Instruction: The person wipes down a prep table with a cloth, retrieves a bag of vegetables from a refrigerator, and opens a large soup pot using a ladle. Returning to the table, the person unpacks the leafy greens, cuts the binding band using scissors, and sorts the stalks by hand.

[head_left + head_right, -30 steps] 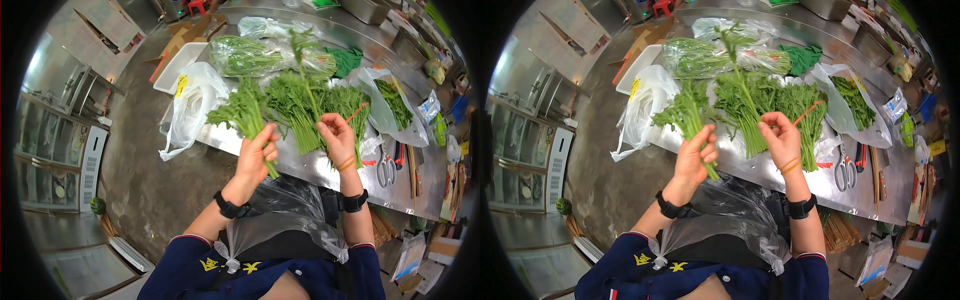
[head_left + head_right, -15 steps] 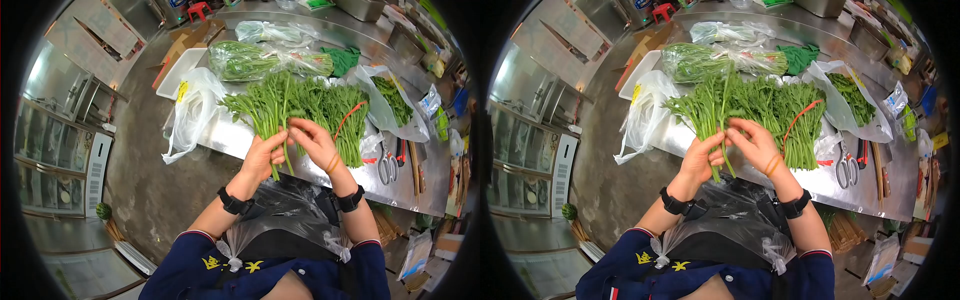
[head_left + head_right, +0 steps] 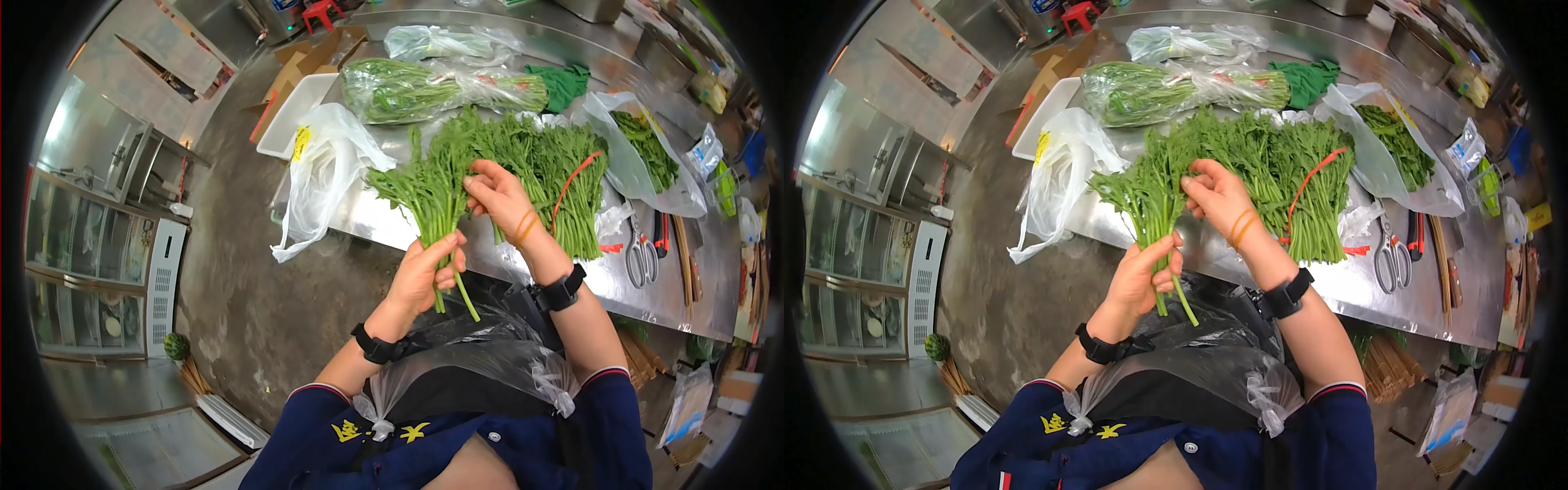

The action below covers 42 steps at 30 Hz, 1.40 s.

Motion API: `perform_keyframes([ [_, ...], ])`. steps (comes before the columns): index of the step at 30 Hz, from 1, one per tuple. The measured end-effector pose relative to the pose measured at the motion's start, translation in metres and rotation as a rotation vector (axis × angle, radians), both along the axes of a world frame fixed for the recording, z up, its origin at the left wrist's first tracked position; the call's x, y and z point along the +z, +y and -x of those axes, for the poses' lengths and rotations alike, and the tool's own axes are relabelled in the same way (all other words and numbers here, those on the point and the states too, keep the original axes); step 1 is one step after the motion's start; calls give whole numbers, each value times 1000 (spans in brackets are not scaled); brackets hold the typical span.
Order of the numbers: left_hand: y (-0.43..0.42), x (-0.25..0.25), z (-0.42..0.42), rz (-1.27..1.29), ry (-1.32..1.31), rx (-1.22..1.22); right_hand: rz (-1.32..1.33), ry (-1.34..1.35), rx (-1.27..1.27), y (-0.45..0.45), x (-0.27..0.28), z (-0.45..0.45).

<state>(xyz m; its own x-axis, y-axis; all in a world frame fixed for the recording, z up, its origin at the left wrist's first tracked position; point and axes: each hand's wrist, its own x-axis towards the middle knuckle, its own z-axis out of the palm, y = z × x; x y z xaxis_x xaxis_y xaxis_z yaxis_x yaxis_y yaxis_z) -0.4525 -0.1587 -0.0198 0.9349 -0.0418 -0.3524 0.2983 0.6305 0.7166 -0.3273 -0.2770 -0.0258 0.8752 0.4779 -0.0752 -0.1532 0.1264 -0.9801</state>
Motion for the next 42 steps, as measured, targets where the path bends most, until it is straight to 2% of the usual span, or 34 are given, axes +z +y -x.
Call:
perform_keyframes([
  [2, 4, -1, 1, -4, 3, 14, 46, 17, -14, -6, -10, -12],
  [4, 10, -8, 2, -19, 5, 192, 391, -436, -228, -35, -33, -35],
  [6, 21, -22, 3, 4, -28, 269, 609, -567, -348, -64, -25, -43],
  [7, 25, -22, 3, 13, -28, 284, 801, -603, -316, -77, -20, -47],
  [8, 26, -21, 2, 20, -29, 297, 805, -604, -316, -80, -19, -47],
  [10, 16, -5, -3, 81, 14, 353, 1267, -407, -58, -84, -12, -41],
  [12, 12, 1, -4, 138, 62, 411, 1318, -437, -104, -78, -16, -38],
  [14, 13, 1, -2, 78, 38, 344, 1416, -507, -155, -73, -22, -39],
  [16, 18, -10, -1, 67, 9, 355, 1337, -492, -176, -77, -27, -46],
  [18, 23, -14, 1, 203, -57, 318, 1265, -476, -197, -92, -32, -57],
  [20, 21, -9, 2, 184, -54, 339, 518, -157, -213, -103, -24, -61],
  [21, 21, -7, 3, 164, -31, 334, 307, -58, -215, -107, -20, -59],
  [22, 20, -6, 3, 144, -9, 328, 308, -61, -215, -104, -3, -52],
  [24, 17, -7, 0, 153, -21, 322, 83, 118, -150, -97, 24, -38],
  [25, 14, -6, -1, 119, -24, 309, 26, 118, -76, -94, 27, -35],
  [28, 7, -1, -4, 24, -42, 295, -47, 165, 48, -74, 38, -16],
  [34, -8, 7, -4, -33, -124, 196, -27, 271, 198, -26, 19, 20],
  [38, -8, 8, -1, -51, -139, 159, 22, 157, 127, -10, 18, 28],
  [39, -7, 5, 1, -49, -131, 147, -43, 118, 160, -7, 20, 30],
  [42, -6, 2, 4, -34, -116, 102, -21, 69, 182, -4, 14, 32],
])
